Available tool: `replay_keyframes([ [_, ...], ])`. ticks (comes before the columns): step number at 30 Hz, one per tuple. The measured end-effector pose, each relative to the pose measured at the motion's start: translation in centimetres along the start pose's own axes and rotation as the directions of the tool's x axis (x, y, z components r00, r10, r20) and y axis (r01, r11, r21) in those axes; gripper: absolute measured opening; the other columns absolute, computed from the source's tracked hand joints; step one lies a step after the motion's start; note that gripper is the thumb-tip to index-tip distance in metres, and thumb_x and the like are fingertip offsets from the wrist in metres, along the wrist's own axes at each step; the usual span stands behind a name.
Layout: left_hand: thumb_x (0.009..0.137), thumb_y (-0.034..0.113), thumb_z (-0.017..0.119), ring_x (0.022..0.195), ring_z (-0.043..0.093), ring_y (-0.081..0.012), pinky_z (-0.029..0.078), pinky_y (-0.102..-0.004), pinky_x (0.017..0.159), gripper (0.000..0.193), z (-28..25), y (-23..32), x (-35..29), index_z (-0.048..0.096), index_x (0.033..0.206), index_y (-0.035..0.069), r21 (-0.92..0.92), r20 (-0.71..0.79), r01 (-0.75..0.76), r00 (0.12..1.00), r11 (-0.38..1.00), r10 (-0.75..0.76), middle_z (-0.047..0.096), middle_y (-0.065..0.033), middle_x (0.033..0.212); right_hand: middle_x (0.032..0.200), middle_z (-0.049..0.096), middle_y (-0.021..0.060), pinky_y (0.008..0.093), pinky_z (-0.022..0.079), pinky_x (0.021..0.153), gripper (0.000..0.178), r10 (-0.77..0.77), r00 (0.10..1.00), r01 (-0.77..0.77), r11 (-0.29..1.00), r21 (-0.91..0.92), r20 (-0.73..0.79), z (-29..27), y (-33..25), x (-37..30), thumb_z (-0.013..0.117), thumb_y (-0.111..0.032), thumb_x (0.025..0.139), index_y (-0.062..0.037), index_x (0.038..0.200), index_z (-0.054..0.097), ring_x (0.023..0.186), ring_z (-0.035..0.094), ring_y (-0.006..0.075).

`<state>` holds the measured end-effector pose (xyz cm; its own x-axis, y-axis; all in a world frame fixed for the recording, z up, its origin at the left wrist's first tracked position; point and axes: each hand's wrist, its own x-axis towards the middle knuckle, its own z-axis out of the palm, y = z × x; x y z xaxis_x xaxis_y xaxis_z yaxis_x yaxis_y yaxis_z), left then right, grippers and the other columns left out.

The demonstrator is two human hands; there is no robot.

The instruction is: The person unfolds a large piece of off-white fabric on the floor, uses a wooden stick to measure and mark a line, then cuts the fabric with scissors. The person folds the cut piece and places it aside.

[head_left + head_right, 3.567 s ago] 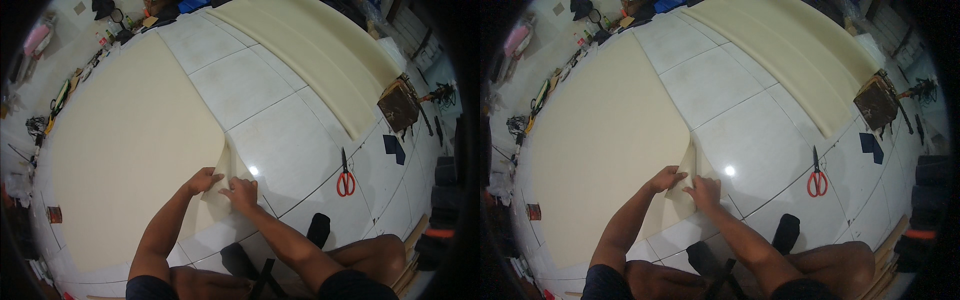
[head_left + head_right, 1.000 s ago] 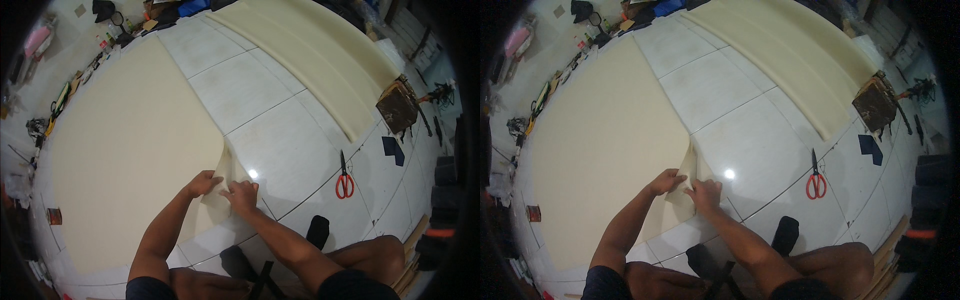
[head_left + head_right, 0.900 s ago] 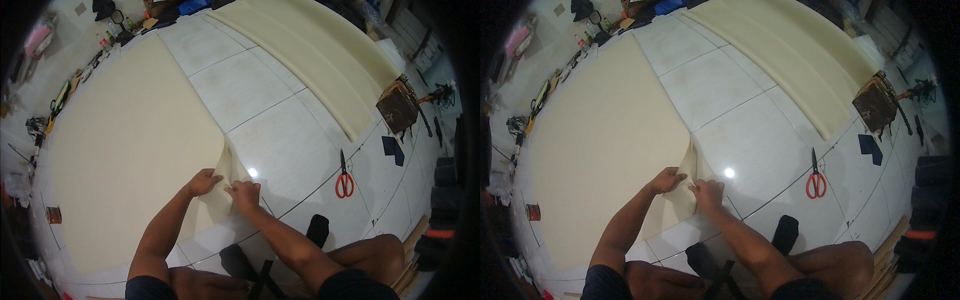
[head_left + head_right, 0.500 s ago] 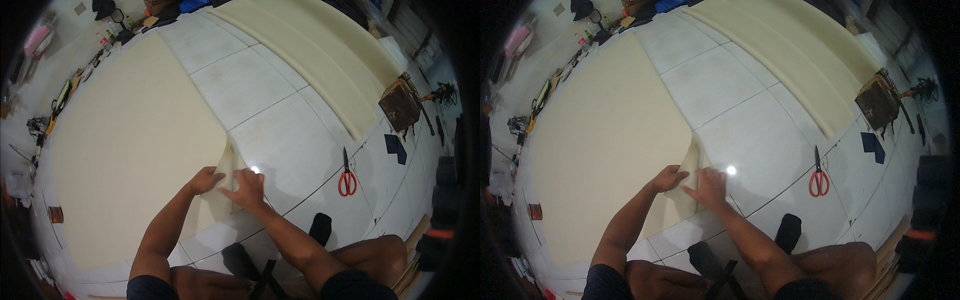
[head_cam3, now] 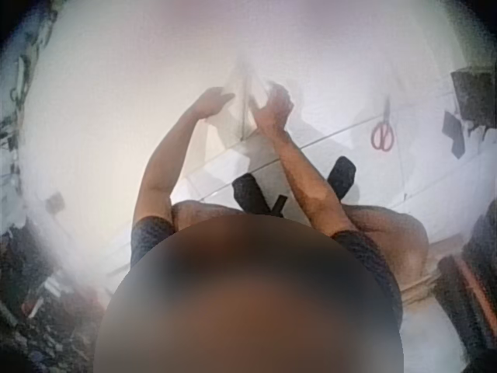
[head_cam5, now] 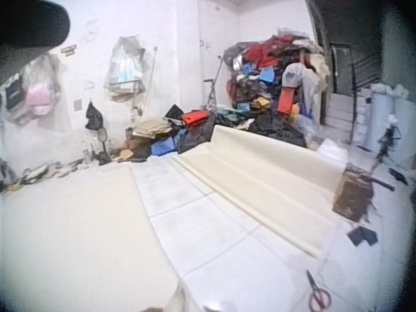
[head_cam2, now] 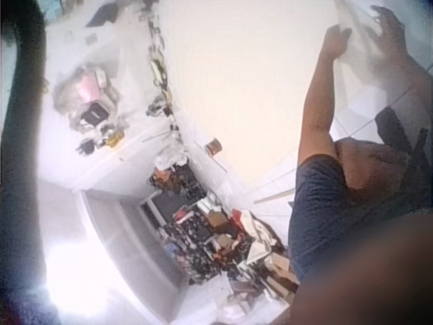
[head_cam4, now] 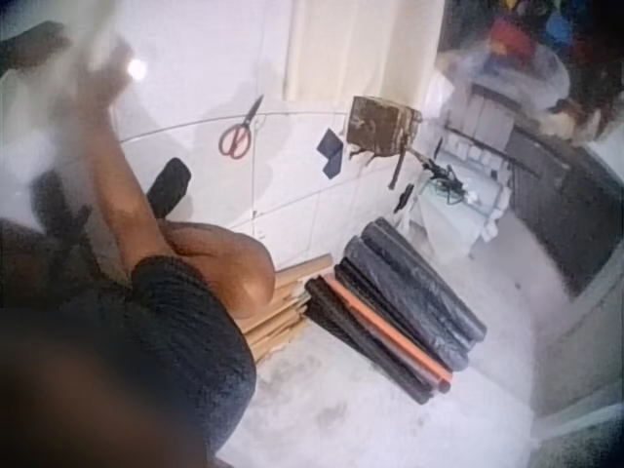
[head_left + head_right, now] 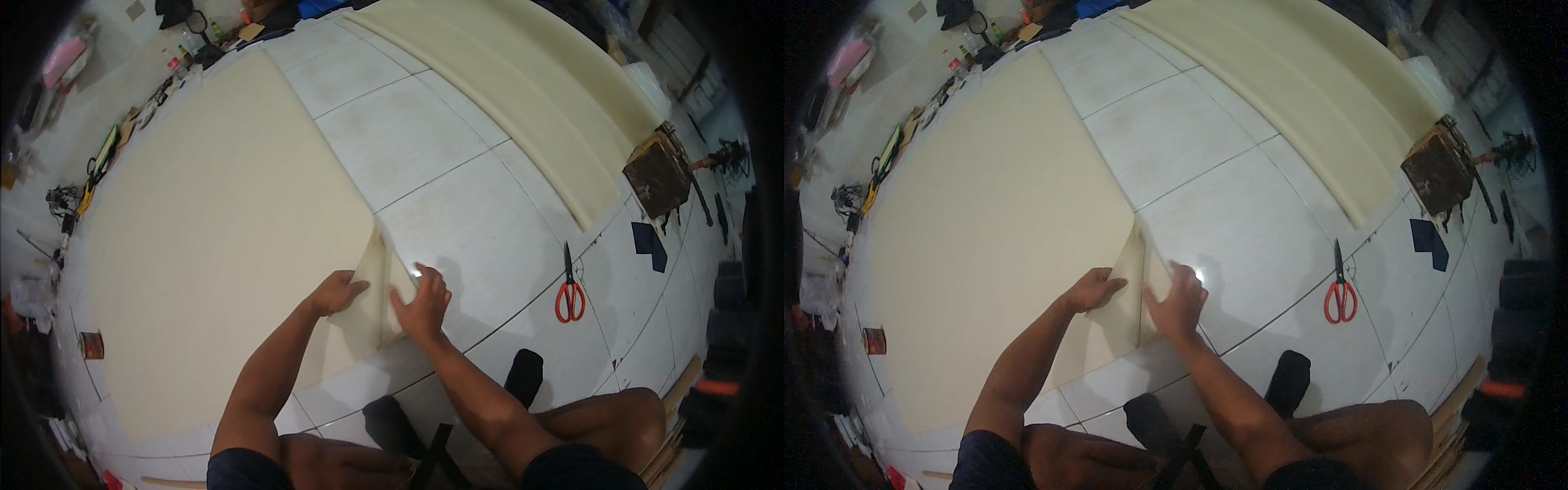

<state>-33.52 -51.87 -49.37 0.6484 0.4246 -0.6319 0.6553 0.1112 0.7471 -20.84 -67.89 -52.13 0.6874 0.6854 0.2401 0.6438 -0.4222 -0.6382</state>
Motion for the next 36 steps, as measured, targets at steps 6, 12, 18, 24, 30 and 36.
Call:
replay_keyframes([
  [6, 0.091, 0.026, 0.060, 0.069, 0.062, -0.0135, 0.051, -0.0294, 0.062, 0.033, 0.0, -1.0, 1.6, 0.064, 0.107, -0.003, -0.071, 0.064, -0.009, 0.998, 0.997, 0.014, 0.068, -0.0070, 0.088, 0.067, 0.059, 0.0009, 0.0385, 0.034, 0.078, 0.043, 0.009, 0.915, -0.031, 0.998, 0.047, 0.402, 0.9, -1.4, -0.7, 0.075, -0.052, 0.069, -0.0109, 0.075, 0.064, 0.075, 0.057, 0.0226],
  [12, 0.092, 0.027, 0.059, 0.069, 0.061, -0.0118, 0.050, -0.0280, 0.063, 0.031, 0.2, 0.1, 0.3, 0.065, 0.107, 0.000, 0.038, 0.020, -0.004, 1.000, 0.999, 0.003, 0.067, -0.0059, 0.086, 0.079, 0.065, 0.0080, 0.0387, 0.037, 0.085, 0.044, 0.302, 0.712, -0.477, 0.870, 0.122, 0.634, 2.2, 2.1, -1.0, 0.074, -0.047, 0.074, -0.0050, 0.081, 0.063, 0.070, 0.060, 0.0258],
  [18, 0.092, 0.028, 0.059, 0.068, 0.060, -0.0108, 0.048, -0.0265, 0.061, 0.030, 0.2, 2.1, -1.2, 0.066, 0.103, 0.001, 0.090, -0.003, 0.076, 0.997, 0.993, -0.076, 0.066, -0.0044, 0.082, 0.083, 0.062, 0.0090, 0.0418, 0.035, 0.087, 0.049, -0.035, 0.984, 0.035, 0.999, -0.005, -0.175, -1.1, -1.3, 1.6, 0.075, -0.049, 0.072, -0.0069, 0.094, 0.061, 0.082, 0.059, 0.0238],
  [24, 0.092, 0.029, 0.059, 0.065, 0.058, -0.0105, 0.047, -0.0272, 0.058, 0.032, 0.2, -0.5, 0.9, 0.065, 0.103, 0.000, -0.082, 0.045, -0.023, 0.999, 0.996, 0.027, 0.066, -0.0041, 0.082, 0.074, 0.063, 0.0014, 0.0400, 0.035, 0.080, 0.045, 0.030, 0.872, -0.010, 0.999, -0.043, 0.489, 1.4, -1.1, -0.3, 0.077, -0.048, 0.071, -0.0106, 0.090, 0.061, 0.087, 0.059, 0.0211],
  [30, 0.092, 0.029, 0.060, 0.065, 0.059, -0.0118, 0.048, -0.0286, 0.060, 0.034, 0.1, 0.0, 0.4, 0.065, 0.106, -0.002, 0.034, 0.004, -0.013, 1.000, 0.999, 0.013, 0.067, -0.0043, 0.083, 0.101, 0.063, 0.0107, 0.0469, 0.037, 0.087, 0.054, 0.300, 0.816, -0.366, 0.930, 0.040, 0.494, 1.8, 2.5, 0.1, 0.070, -0.049, 0.077, -0.0079, 0.110, 0.059, 0.100, 0.059, 0.0286],
  [36, 0.092, 0.025, 0.059, 0.069, 0.061, -0.0135, 0.051, -0.0297, 0.067, 0.031, 0.7, 1.0, -0.1, 0.065, 0.107, -0.002, -0.090, 0.039, 0.009, 0.999, 0.996, -0.006, 0.068, -0.0062, 0.086, 0.100, 0.058, 0.0097, 0.0420, 0.032, 0.086, 0.059, -0.070, 0.918, 0.127, 0.984, -0.122, 0.391, -1.1, -2.7, 0.7, 0.075, -0.049, 0.070, -0.0085, 0.110, 0.060, 0.097, 0.053, 0.0255],
])
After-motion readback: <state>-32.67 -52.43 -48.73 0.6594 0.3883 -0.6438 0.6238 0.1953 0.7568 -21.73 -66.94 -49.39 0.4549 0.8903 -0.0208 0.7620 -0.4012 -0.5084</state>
